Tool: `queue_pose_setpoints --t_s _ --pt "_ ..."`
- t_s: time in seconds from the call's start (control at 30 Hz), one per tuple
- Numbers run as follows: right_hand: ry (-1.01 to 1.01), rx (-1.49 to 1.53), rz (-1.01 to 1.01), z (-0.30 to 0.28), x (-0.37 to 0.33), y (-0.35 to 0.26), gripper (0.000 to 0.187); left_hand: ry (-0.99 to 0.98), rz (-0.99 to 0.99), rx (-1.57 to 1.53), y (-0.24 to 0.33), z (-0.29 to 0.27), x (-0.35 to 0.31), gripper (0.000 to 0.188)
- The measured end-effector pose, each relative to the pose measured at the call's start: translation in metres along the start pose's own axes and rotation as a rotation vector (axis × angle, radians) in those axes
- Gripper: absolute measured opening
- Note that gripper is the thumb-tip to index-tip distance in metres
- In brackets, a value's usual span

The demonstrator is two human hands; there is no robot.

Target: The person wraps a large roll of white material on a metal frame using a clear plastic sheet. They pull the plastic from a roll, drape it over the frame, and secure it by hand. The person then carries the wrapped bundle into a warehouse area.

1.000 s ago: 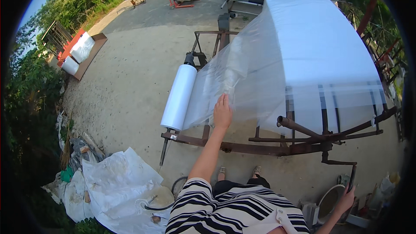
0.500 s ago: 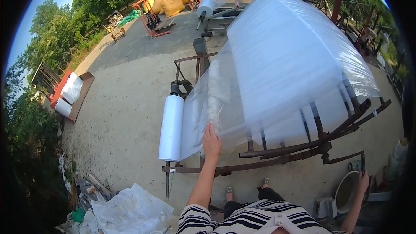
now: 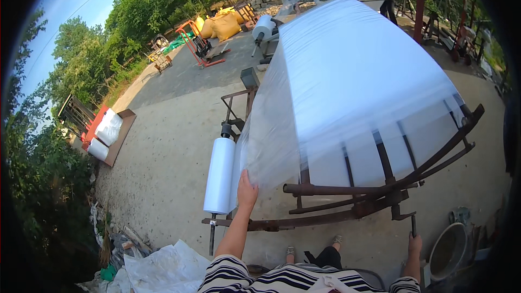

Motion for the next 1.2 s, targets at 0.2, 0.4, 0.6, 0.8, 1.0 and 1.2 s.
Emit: queue_pose_setpoints --t_s 0.2,0.4,0.6,0.8,1.0,1.2 --pt "-0.36 0.328 0.113 0.114 -0.057 -0.044 0.036 0.002 0.021 0.004 -0.006 0.004 -0.001 0.063" --pt "-0.584 0.736 0.139 0.122 -0.148 -0.138 0.036 0.024 0.052 -0.056 0.004 0.002 -0.006 0.059" --pt "-0.714 0.983 0.056 -0.023 -0.221 -0.249 0.038 0.05 -0.015 -0.136 -0.005 0.004 -0.005 0.057" --pt "-0.047 0.487 -0.224 -0.178 -0.219 -0.262 0.029 0.036 -0.05 -0.165 -0.006 0.001 -0.003 0.055" --pt "0.476 -0.304 -0.326 -0.227 -0.138 -0.181 0.033 0.044 -0.063 -0.185 -0.007 0.002 -0.001 0.053" --pt "0.25 -0.439 -0.128 -0.192 -0.023 -0.042 0.04 0.016 -0.059 -0.135 -0.007 0.005 -0.001 0.052"
Point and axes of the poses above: each hand's wrist, its own x-axis towards the middle knuckle, its own z-axis out of the palm, y = z × x, the point moved 2 cm from there along x, towards the middle knuckle, and after that the axes turned 15 degrees about -z, right-handed, at the moved point
